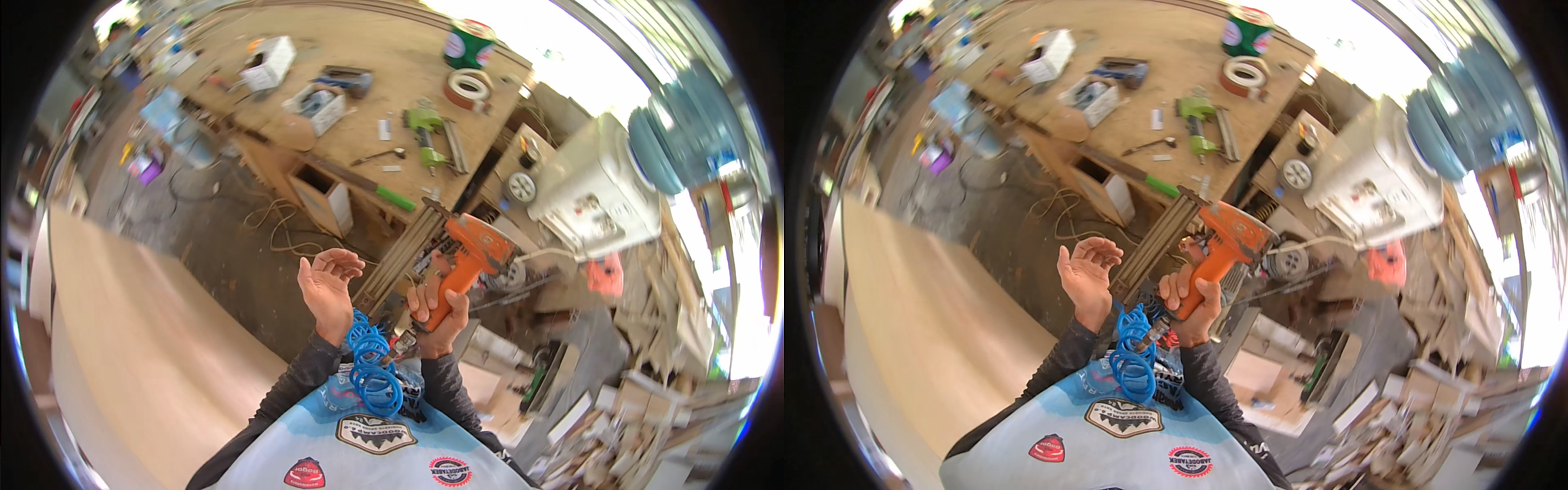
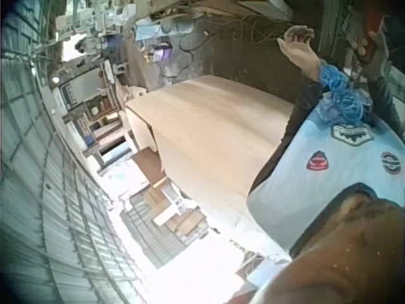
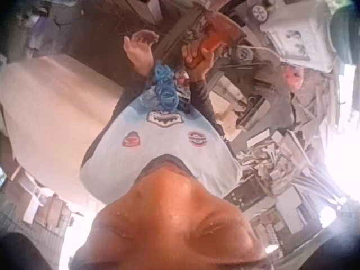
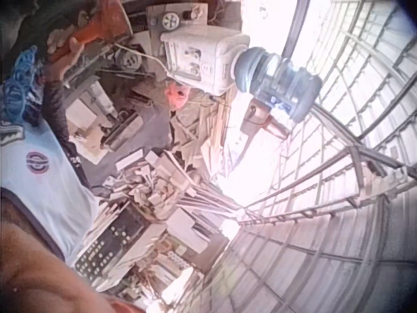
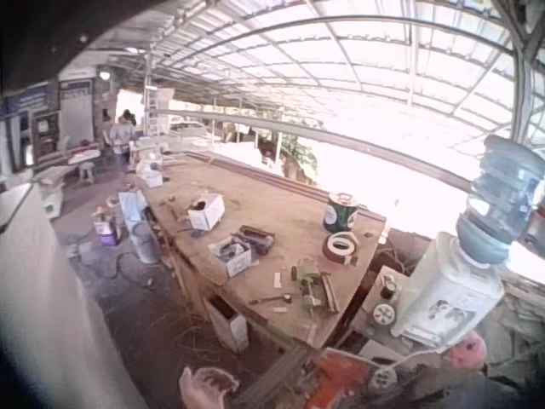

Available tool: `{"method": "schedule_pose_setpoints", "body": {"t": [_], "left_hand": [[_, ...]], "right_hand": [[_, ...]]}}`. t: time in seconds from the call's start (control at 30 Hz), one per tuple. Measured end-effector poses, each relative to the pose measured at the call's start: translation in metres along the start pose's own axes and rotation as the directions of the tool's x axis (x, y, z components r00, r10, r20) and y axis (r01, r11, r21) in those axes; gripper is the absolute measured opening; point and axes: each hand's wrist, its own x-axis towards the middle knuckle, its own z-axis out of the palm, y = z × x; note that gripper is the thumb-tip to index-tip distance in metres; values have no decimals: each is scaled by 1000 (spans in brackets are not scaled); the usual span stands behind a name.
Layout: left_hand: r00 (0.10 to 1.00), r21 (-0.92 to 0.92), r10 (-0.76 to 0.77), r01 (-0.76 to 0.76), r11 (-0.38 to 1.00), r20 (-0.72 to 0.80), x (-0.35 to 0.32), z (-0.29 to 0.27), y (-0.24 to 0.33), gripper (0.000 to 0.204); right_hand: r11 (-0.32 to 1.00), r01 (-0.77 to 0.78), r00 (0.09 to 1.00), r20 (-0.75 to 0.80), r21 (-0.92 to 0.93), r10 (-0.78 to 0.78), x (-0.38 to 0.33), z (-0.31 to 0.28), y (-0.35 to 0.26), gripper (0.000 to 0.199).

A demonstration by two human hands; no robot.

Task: The person places panels onto a workbench, uses a pencil to mark a board, and then picks up several white panels and a long wooden strip. They then use a nail gun to fasten the wooden strip into the interior corner of a cabinet.

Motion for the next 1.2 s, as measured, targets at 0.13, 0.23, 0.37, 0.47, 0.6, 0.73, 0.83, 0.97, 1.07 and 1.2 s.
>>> {"method": "schedule_pose_setpoints", "body": {"t": [0.13,0.23,0.37,0.47,0.6,0.73,0.83,0.97,1.07,1.2], "left_hand": [[951,22,91,-88,996,-295,-74,-54,5,51],[833,155,171,-104,983,-526,-150,-76,-6,42],[757,421,474,-288,860,-450,-246,-68,8,24],[643,618,689,-402,675,-334,-313,-50,44,11],[519,893,848,-425,149,105,-414,-2,122,9],[467,973,854,-93,-209,228,-499,-14,214,23],[531,946,837,185,-267,133,-565,-42,283,41],[709,801,676,278,-530,200,-594,-111,334,61],[831,778,532,224,-587,162,-613,-149,361,66],[938,800,335,131,-585,91,-621,-178,405,64]], "right_hand": [[974,-175,980,66,-145,186,-38,-2,-3,68],[900,-295,942,59,-320,330,-72,-17,-20,71],[853,-331,879,198,-403,434,-94,-41,-17,67],[797,-370,818,239,-478,523,-112,-45,-13,61],[715,-356,768,247,-602,591,-114,-52,-13,54],[625,-372,753,170,-686,635,-129,-64,-3,50],[535,-451,729,50,-715,683,-160,-78,4,50],[426,-322,784,13,-845,620,-202,-105,11,41],[334,-270,770,6,-903,638,-241,-121,10,42],[370,-253,849,-22,-894,528,-319,-130,6,39]]}}
